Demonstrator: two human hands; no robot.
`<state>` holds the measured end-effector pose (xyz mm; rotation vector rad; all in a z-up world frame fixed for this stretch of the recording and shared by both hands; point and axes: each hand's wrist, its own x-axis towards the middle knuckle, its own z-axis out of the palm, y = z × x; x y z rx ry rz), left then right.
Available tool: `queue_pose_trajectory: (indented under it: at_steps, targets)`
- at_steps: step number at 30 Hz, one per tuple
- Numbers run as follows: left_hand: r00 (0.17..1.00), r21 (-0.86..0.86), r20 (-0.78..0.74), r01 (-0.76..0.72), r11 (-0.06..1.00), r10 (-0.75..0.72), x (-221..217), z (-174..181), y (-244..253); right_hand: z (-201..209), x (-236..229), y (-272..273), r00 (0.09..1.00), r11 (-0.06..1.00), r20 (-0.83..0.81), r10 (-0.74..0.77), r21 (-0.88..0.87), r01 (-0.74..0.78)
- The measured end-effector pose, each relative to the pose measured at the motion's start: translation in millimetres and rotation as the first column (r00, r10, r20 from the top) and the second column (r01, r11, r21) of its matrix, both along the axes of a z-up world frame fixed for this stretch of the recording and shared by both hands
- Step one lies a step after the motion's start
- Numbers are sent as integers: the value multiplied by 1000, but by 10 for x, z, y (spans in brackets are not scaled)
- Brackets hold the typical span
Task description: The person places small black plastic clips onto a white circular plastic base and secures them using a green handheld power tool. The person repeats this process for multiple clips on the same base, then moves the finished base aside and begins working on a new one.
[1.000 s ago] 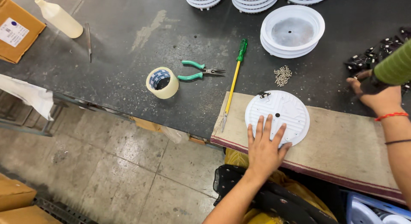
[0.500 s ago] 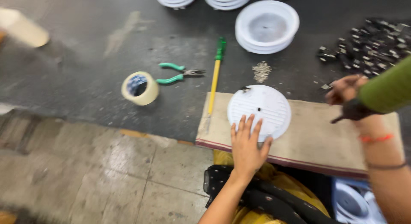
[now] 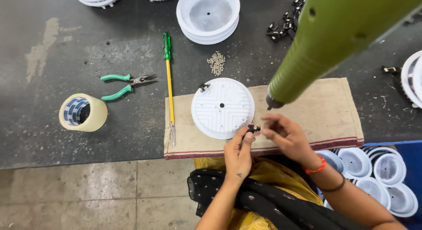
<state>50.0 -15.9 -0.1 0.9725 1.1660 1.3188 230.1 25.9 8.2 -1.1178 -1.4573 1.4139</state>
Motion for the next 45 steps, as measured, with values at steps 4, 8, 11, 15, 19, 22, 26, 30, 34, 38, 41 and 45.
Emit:
queue_pose_trajectory:
  at_steps: [4,8,11,15,19,22,26,30,34,38,41,45]
  targets:
    - [996,151,0,-84,985,85,46,-26,-26,-23,25,19,998,988,5,57,-147,-55]
    - [974,95,-207,-70,993,89,27,98,-65,-35,14,-35,990,999,134,-44,20,41]
    - [916,182,-374,-77,980,142,-95,186,-33,-30,-6,-39,927,941,351,-129,339,3]
    - [870,265,-466,-37,963,162,-198,230,-32,-35,-14,-60,911,871,387,-142,486,-71]
    - [888,197,-452,1,980,90,-223,224,-31,-44,-4,-76,915,828,380,-136,551,-106]
    - [896,222,-434,2,975,97,-202,226,-24,-32,5,-87,931,826,350,-107,552,-113]
    - [902,112,-428,-4,994,51,-179,202,-18,8,6,-75,926,882,364,-98,462,-89]
    - [954,-246,-289,8,969,-81,-160,97,57,50,-23,-18,916,968,397,-56,248,-48]
    - [993,-285,114,70,956,-38,-202,3,164,107,-43,61,948,994,317,-1,105,-34]
    - [928,-400,373,172,900,-12,-333,29,135,140,-34,71,946,984,283,156,37,-174]
    - [911,-401,406,242,883,-65,-399,55,74,100,-19,30,940,965,256,227,70,-253]
    - [892,-365,432,307,879,-132,-440,49,20,55,20,-1,940,958,223,259,68,-280]
